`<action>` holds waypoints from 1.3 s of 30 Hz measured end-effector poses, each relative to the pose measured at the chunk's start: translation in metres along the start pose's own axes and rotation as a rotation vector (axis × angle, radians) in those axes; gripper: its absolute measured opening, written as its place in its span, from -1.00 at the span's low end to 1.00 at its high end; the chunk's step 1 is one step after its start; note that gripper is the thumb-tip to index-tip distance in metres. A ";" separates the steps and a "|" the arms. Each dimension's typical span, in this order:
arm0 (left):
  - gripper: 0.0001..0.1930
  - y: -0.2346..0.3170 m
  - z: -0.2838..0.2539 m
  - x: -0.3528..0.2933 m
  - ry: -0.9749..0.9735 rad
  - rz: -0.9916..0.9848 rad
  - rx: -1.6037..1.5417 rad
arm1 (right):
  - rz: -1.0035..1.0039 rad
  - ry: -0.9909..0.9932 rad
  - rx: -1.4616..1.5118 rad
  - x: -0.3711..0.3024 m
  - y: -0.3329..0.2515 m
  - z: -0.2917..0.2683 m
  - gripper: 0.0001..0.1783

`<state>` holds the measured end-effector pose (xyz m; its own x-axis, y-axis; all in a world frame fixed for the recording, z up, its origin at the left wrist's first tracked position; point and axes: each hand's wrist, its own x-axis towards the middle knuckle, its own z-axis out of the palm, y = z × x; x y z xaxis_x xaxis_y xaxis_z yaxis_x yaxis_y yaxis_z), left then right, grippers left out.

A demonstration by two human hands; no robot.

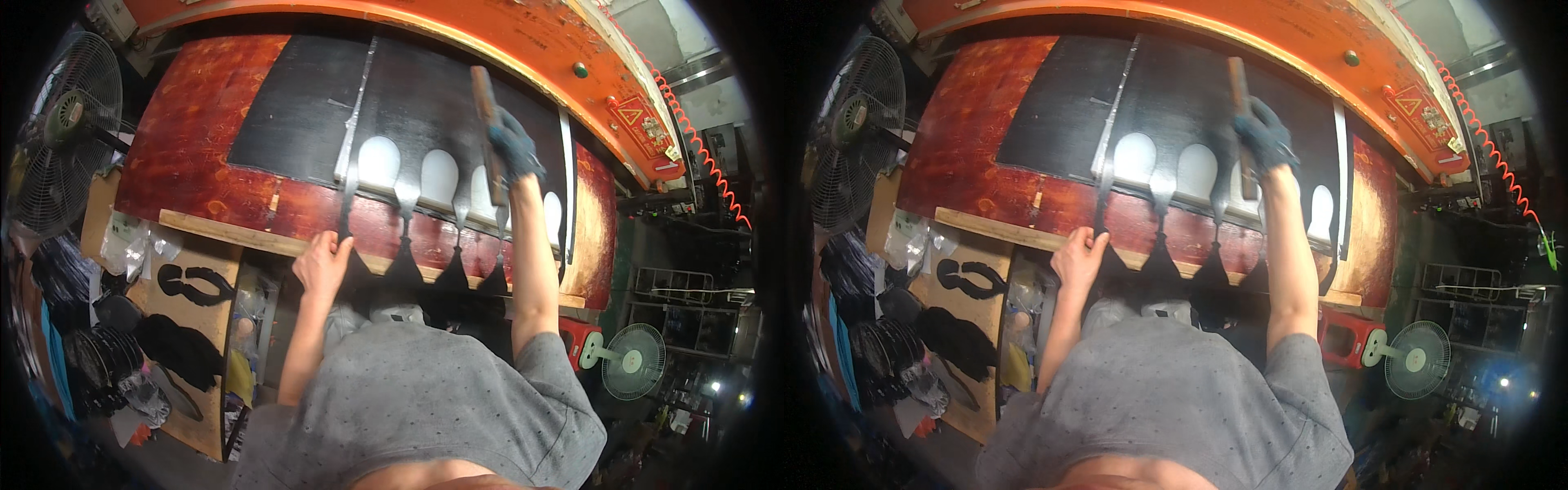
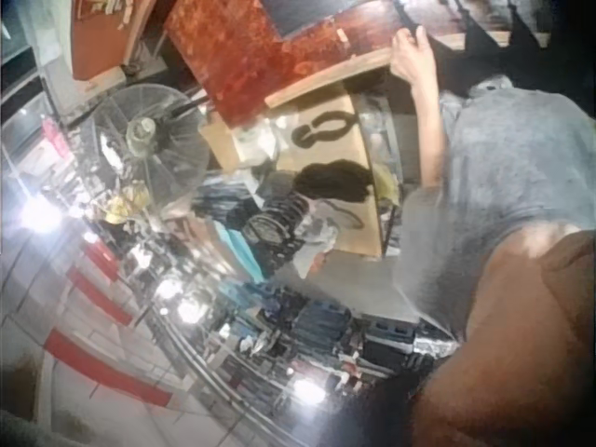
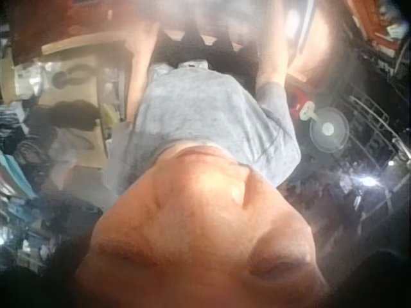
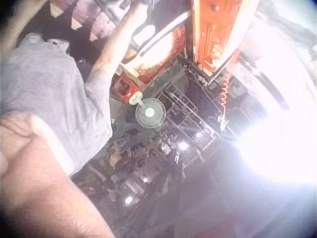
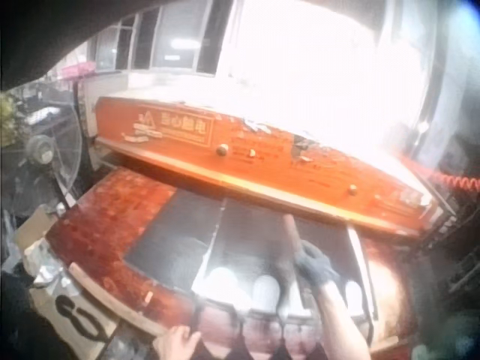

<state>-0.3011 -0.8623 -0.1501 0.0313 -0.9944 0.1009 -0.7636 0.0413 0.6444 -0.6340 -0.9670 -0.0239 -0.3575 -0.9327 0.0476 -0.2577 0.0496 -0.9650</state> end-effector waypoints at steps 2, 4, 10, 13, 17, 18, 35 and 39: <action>-0.72 -0.002 0.001 -0.002 0.051 0.034 -0.057 | 0.035 -0.007 -0.121 0.028 -0.007 0.050 -0.24; -0.75 -0.006 0.000 -0.002 0.056 0.075 -0.114 | 0.024 0.092 -0.430 0.052 -0.014 0.103 -0.19; -0.77 -0.012 -0.001 0.000 0.085 0.092 -0.157 | -0.072 0.085 -1.160 0.065 0.001 0.194 -0.11; -0.77 -0.014 0.001 -0.001 0.088 0.066 -0.178 | -0.127 -0.021 -0.508 0.067 0.027 0.137 -0.18; -0.78 -0.016 0.009 0.002 0.107 -0.009 -0.172 | -0.027 0.269 -0.825 -0.008 0.101 -0.023 -0.23; -0.79 -0.016 0.013 0.003 0.124 0.019 -0.146 | 0.042 0.361 -0.888 -0.037 0.120 -0.072 -0.18; -0.93 -0.043 0.028 0.015 0.247 0.402 -0.321 | 0.452 0.809 -1.011 -0.256 0.115 -0.274 -0.64; -0.95 -0.044 0.021 0.014 0.189 0.411 -0.432 | 1.049 0.513 -1.199 -0.270 0.134 -0.243 -0.54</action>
<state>-0.2801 -0.8799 -0.1928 -0.0658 -0.8563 0.5123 -0.4085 0.4915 0.7691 -0.7904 -0.6216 -0.1034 -0.9821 -0.1270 -0.1394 -0.1399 0.9863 0.0871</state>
